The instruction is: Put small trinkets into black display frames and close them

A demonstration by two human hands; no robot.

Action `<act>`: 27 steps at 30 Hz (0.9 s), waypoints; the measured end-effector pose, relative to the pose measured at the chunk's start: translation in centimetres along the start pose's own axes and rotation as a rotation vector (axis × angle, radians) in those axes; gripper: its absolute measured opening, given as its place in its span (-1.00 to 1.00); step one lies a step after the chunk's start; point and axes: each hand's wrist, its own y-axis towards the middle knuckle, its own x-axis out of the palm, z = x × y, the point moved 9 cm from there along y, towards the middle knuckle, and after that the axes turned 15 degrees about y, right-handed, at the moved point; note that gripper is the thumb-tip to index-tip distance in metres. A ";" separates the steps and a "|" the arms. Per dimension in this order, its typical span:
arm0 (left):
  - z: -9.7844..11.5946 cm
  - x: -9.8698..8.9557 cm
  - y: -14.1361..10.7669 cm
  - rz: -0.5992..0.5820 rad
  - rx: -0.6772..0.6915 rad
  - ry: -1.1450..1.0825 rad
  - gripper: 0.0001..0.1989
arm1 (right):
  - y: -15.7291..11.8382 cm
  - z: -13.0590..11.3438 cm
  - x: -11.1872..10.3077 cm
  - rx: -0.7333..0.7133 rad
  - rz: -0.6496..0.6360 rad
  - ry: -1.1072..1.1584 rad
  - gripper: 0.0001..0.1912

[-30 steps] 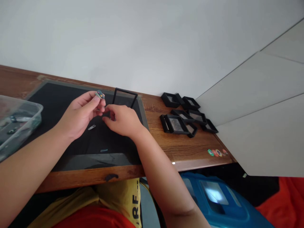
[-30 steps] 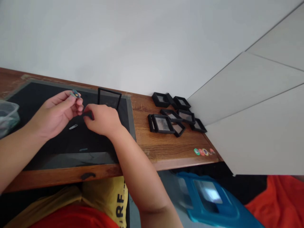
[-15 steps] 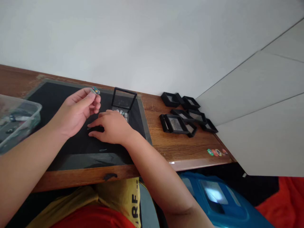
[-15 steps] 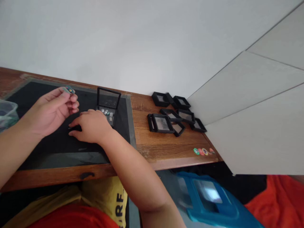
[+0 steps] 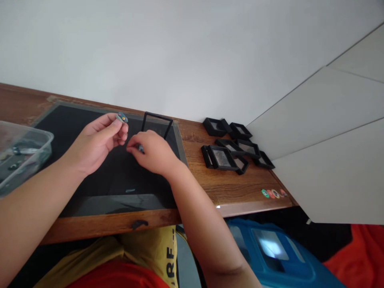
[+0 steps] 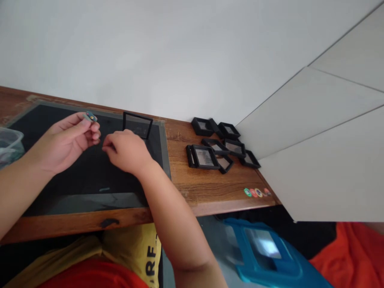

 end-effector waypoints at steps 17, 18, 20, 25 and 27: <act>-1.1 0.7 -0.4 0.004 -0.035 0.271 -0.52 | 0.1 3.5 -3.4 0.081 0.447 0.840 -0.81; -1.2 0.7 -0.4 0.002 -0.036 0.269 -0.52 | 0.1 3.5 -3.2 0.082 0.440 0.868 -0.81; -1.2 0.7 -0.4 0.003 -0.039 0.270 -0.52 | 0.1 3.3 -3.1 0.084 0.438 0.915 -0.82; -1.2 0.8 -0.3 -0.008 -0.036 0.280 -0.53 | -0.1 3.4 -3.2 0.138 0.452 0.992 -0.75; -1.2 0.9 -0.4 -0.008 -0.031 0.286 -0.56 | -0.2 3.6 -3.2 0.157 0.461 1.021 -0.69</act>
